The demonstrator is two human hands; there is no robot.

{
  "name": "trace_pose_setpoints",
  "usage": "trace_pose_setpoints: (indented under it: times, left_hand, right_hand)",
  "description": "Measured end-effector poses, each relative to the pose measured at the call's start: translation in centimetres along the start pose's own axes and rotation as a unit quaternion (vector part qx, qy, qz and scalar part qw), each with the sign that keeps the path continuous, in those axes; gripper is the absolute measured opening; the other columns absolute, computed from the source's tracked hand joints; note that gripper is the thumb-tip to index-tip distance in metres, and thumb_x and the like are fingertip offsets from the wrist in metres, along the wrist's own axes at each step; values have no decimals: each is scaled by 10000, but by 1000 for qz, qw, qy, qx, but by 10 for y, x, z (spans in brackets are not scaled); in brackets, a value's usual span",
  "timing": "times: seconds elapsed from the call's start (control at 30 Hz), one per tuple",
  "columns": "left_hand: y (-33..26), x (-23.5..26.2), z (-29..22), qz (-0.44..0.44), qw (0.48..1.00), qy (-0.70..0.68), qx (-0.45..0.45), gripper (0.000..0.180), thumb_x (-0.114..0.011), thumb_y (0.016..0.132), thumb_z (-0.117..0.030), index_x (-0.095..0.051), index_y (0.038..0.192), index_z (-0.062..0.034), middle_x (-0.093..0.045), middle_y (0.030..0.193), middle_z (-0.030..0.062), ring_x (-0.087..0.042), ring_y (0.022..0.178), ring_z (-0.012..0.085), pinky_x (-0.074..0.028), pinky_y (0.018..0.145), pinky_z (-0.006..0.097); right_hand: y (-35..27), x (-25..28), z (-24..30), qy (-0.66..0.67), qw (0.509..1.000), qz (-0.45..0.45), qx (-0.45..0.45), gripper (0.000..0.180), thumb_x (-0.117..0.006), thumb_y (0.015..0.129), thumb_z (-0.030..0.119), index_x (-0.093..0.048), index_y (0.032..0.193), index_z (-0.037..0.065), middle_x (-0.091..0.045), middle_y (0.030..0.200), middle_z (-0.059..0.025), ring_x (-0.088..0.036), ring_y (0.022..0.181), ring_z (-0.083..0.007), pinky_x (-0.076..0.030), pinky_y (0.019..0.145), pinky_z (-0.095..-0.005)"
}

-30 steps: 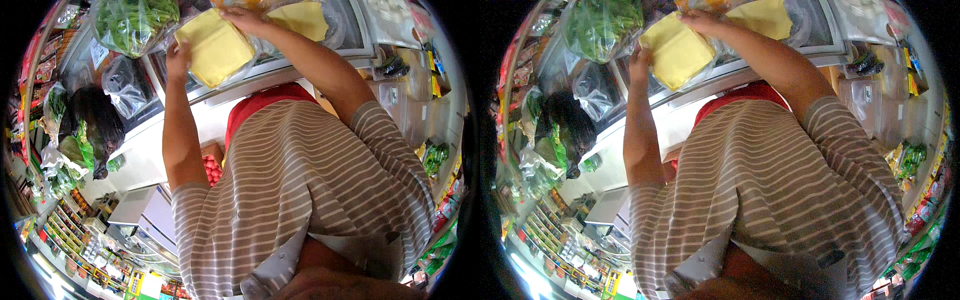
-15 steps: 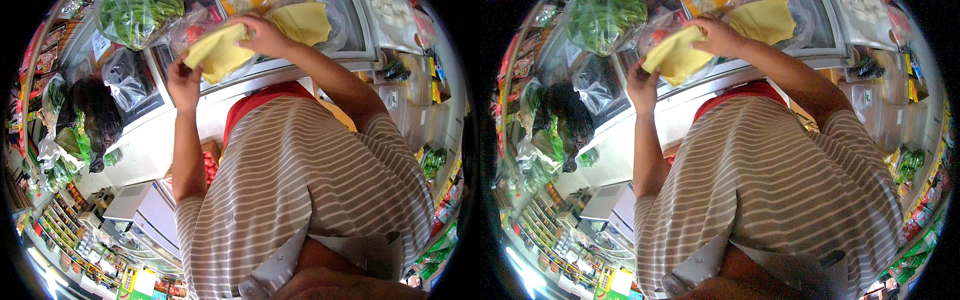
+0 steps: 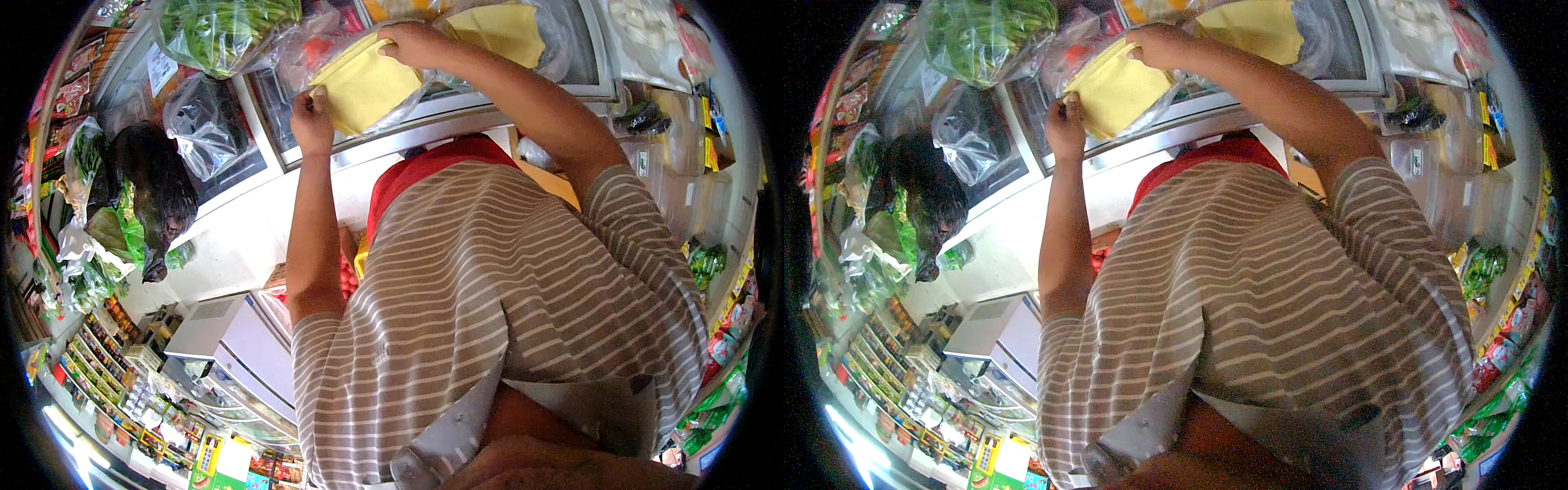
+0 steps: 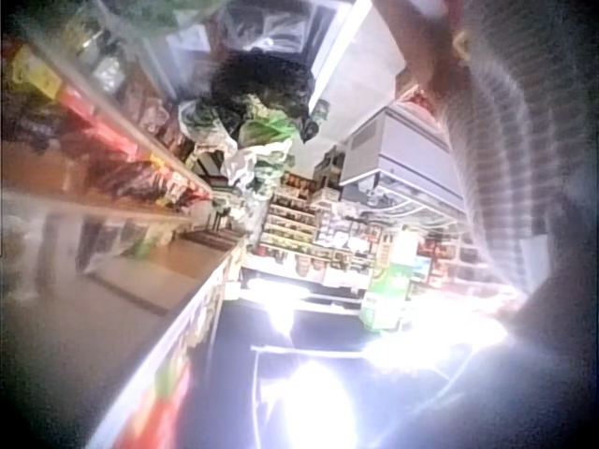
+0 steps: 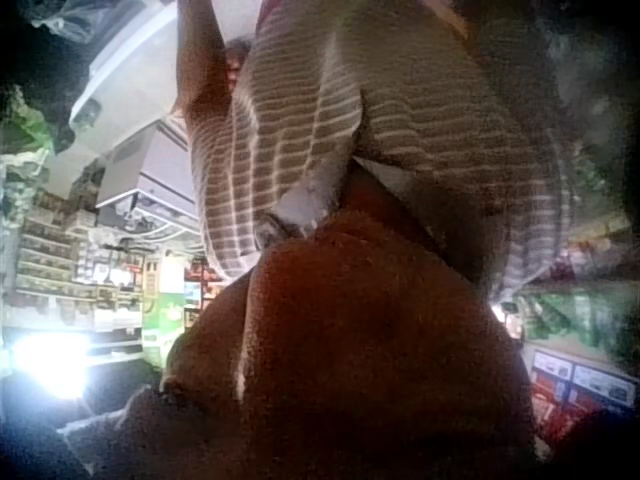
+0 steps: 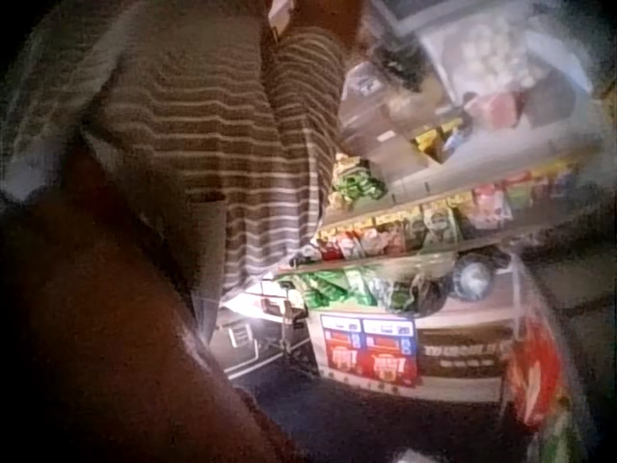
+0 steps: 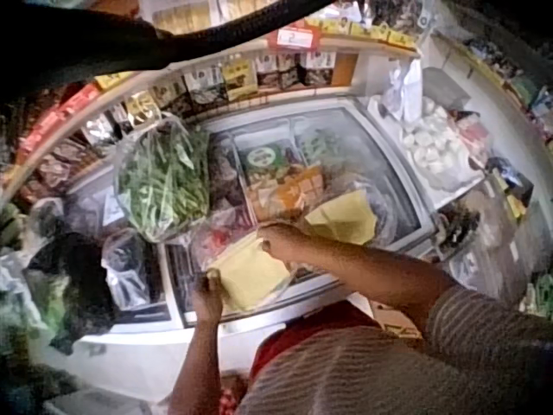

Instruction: The person folds yellow flat sheets and places them into a plastic bag, then moves to a refrigerated display to handle packaged meat and other items. The person arranges the folded sheets and transfers them into a bag before handling additional packaged goods.

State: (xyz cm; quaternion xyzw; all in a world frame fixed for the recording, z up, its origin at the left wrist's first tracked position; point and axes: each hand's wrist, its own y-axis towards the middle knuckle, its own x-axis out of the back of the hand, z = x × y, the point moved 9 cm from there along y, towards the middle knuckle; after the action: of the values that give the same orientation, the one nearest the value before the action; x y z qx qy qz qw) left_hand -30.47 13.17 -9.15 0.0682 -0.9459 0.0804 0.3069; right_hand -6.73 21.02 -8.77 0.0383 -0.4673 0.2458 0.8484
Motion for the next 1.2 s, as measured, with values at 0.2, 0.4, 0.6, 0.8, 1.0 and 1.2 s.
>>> trace_pose_setpoints:
  times: [0.2, 0.4, 0.6, 0.8, 1.0, 1.2]
  left_hand:
    - [32, 14, 43, -148, 983, -61, -94, 317, -731, 887, -269, -689, 951, 39, -685, 746, 90, -620, 653, 222, -519, 704, 354]
    - [44, -13, 51, -45, 929, -344, 131, 124, -658, 923, -140, -664, 910, -17, -626, 765, 31, -533, 633, 109, -425, 575, 275]
    - [21, -3, 81, -166, 883, -402, 179, 136, -479, 1044, -170, -507, 990, -49, -596, 836, 59, -551, 676, 140, -451, 533, 316]
    - [11, 10, 95, -223, 890, -364, 159, 266, -603, 978, -220, -507, 1149, -41, -602, 975, 107, -586, 797, 183, -516, 696, 340]
    - [19, -4, 44, 7, 997, 35, -71, 399, -731, 879, -241, -572, 1159, -4, -670, 962, 154, -646, 891, 249, -516, 793, 358]
    - [22, -9, 63, -87, 970, -207, 90, 251, -563, 952, -195, -557, 1046, 38, -678, 970, 262, -667, 894, 424, -519, 812, 453]
  right_hand:
    - [13, 6, 77, -97, 980, -17, 174, 572, -815, 716, 307, -622, 1205, 82, -593, 1239, -163, -585, 1149, -374, -477, 966, -459]
    - [64, -48, 85, -176, 945, 200, 189, 901, -908, 541, 314, -553, 1324, 44, -559, 1309, -186, -572, 1184, -379, -458, 1014, -464]
    - [33, -36, 109, -208, 934, 216, 197, 760, -841, 600, 186, -559, 1290, 32, -573, 1302, -158, -574, 1193, -359, -474, 996, -453]
    - [-40, -33, 103, -199, 916, 23, 349, 501, -692, 659, 37, -569, 1145, 47, -603, 1189, -146, -585, 1171, -331, -466, 972, -456]
    - [-9, -39, 94, -109, 950, 160, 244, 473, -689, 643, 2, -557, 1095, 40, -603, 1117, -163, -578, 1145, -377, -476, 931, -488]
    - [45, -61, 86, -148, 946, 231, 171, 758, -844, 555, 95, -546, 1250, 37, -619, 1179, -204, -602, 1130, -396, -487, 954, -472]
